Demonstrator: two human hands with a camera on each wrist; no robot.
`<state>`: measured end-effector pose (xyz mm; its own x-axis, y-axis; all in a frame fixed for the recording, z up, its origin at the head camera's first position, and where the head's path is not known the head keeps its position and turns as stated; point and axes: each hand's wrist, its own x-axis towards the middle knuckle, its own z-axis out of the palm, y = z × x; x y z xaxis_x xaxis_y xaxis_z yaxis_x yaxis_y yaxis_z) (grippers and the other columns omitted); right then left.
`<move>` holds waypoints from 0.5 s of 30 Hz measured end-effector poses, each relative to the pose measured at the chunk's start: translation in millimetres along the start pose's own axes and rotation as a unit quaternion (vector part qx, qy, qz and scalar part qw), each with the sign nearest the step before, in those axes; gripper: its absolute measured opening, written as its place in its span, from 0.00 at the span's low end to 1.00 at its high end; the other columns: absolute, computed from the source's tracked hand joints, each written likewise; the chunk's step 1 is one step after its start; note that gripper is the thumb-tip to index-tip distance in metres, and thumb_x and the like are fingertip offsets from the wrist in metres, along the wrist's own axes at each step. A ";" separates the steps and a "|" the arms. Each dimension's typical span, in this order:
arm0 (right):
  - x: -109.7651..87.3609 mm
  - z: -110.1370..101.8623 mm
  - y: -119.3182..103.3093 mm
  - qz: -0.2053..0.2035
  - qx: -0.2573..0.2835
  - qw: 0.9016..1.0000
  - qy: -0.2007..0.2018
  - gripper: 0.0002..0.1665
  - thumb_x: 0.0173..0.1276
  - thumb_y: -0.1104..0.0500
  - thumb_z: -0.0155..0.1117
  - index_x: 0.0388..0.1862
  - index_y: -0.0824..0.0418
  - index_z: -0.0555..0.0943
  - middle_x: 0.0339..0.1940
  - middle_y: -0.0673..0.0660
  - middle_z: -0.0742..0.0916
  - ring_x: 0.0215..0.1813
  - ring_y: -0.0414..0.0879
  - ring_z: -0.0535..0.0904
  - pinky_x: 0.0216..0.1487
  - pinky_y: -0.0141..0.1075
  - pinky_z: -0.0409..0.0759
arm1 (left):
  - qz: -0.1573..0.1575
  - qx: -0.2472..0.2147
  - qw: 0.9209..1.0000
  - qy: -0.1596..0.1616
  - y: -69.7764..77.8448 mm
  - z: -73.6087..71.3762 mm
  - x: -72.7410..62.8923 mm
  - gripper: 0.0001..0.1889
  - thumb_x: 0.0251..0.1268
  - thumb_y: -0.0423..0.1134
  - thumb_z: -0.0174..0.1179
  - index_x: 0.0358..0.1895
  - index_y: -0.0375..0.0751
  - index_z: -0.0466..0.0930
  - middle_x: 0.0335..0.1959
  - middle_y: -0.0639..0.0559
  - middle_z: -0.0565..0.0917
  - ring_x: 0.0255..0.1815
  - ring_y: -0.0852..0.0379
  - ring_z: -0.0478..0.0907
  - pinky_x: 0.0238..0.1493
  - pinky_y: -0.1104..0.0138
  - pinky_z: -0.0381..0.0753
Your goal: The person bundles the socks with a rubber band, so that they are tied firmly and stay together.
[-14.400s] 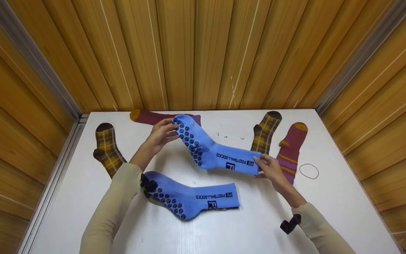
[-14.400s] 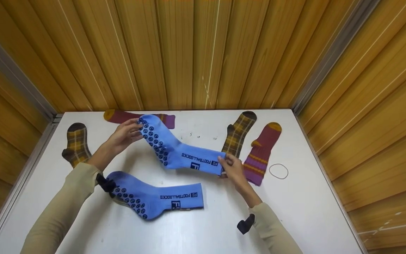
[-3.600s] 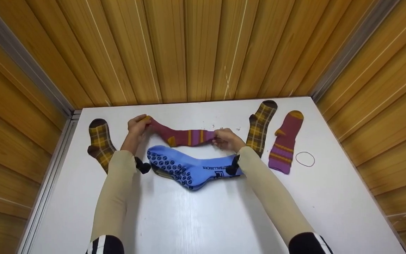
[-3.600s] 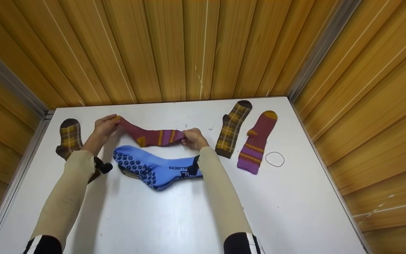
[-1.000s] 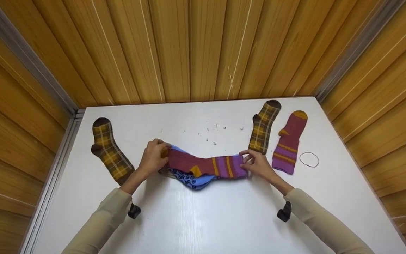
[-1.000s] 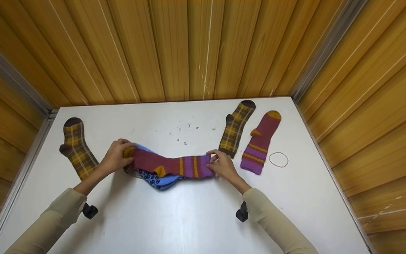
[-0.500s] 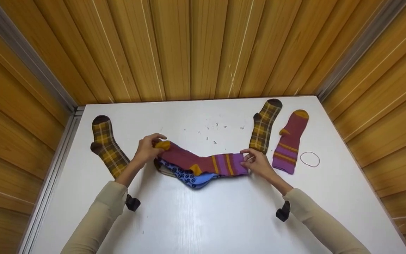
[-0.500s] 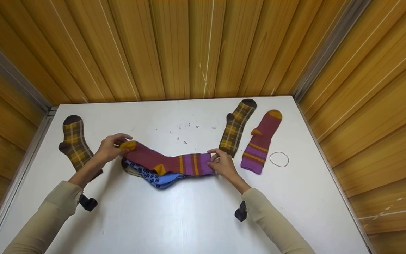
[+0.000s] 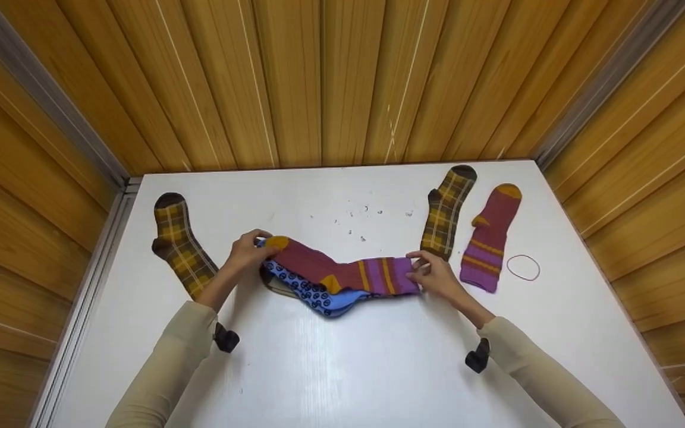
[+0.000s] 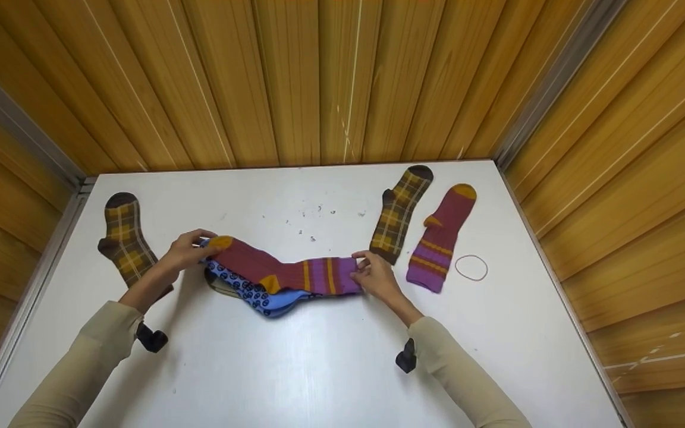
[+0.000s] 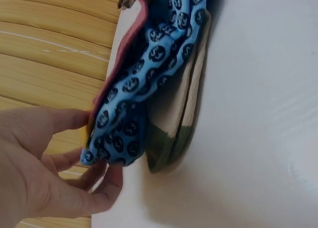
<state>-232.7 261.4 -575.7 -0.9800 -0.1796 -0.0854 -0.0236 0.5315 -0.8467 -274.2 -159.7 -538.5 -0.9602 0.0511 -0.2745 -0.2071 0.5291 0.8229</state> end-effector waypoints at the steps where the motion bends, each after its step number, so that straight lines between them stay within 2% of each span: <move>1: 0.0 -0.4 0.0 0.001 0.002 1.000 0.000 0.24 0.65 0.69 0.70 0.60 0.71 0.77 0.43 0.69 0.84 0.41 0.52 0.85 0.28 0.29 0.81 | 0.003 -0.010 1.000 0.006 -0.4 0.1 0.8 0.23 0.63 0.39 0.67 0.59 0.32 0.78 0.59 0.31 0.80 0.57 0.43 0.77 0.62 0.56 0.78; 3: -0.4 -0.8 -0.5 0.003 0.006 1.000 0.001 0.24 0.65 0.69 0.70 0.60 0.71 0.78 0.43 0.69 0.84 0.41 0.53 0.85 0.28 0.29 0.81 | -0.003 -0.031 0.999 0.014 -0.5 0.4 2.9 0.21 0.62 0.38 0.68 0.57 0.33 0.80 0.54 0.33 0.81 0.50 0.47 0.79 0.54 0.62 0.82; 7: 0.5 -1.1 1.4 -0.004 0.002 1.000 0.002 0.24 0.65 0.70 0.70 0.60 0.71 0.78 0.42 0.70 0.84 0.42 0.57 0.86 0.31 0.27 0.79 | -0.004 -0.089 0.995 0.052 -1.6 1.3 6.7 0.19 0.58 0.32 0.71 0.54 0.34 0.83 0.47 0.40 0.82 0.42 0.56 0.78 0.37 0.76 0.80; 10: 1.4 -1.9 1.8 -0.013 -0.003 1.000 -0.004 0.25 0.64 0.70 0.70 0.60 0.72 0.78 0.42 0.71 0.84 0.42 0.59 0.86 0.33 0.26 0.79 | -0.018 -0.123 0.991 0.059 5.6 -1.6 1.2 0.19 0.58 0.28 0.70 0.55 0.32 0.83 0.47 0.41 0.82 0.41 0.57 0.79 0.35 0.77 0.81; 13: 2.3 -3.4 0.3 -0.015 -0.006 1.000 -0.009 0.25 0.64 0.70 0.70 0.60 0.72 0.78 0.42 0.71 0.84 0.41 0.57 0.85 0.33 0.27 0.78 | -0.046 -0.146 0.987 0.046 14.8 -8.9 -9.4 0.19 0.59 0.27 0.68 0.55 0.32 0.83 0.45 0.45 0.81 0.40 0.58 0.79 0.34 0.75 0.84; 15: 3.7 -3.5 -1.1 -0.011 -0.007 1.000 -0.010 0.24 0.64 0.70 0.70 0.59 0.72 0.78 0.42 0.71 0.84 0.40 0.56 0.84 0.33 0.27 0.78 | -0.067 -0.152 0.986 0.035 15.7 -13.7 -13.6 0.19 0.59 0.28 0.68 0.55 0.32 0.83 0.44 0.46 0.81 0.42 0.58 0.79 0.35 0.74 0.85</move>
<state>-237.0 263.0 -573.3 -0.9749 -0.2091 -0.0772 -0.0488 0.5382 -0.8414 -267.0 -163.7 -515.0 -0.9285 -0.0664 -0.3653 -0.3700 0.2489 0.8951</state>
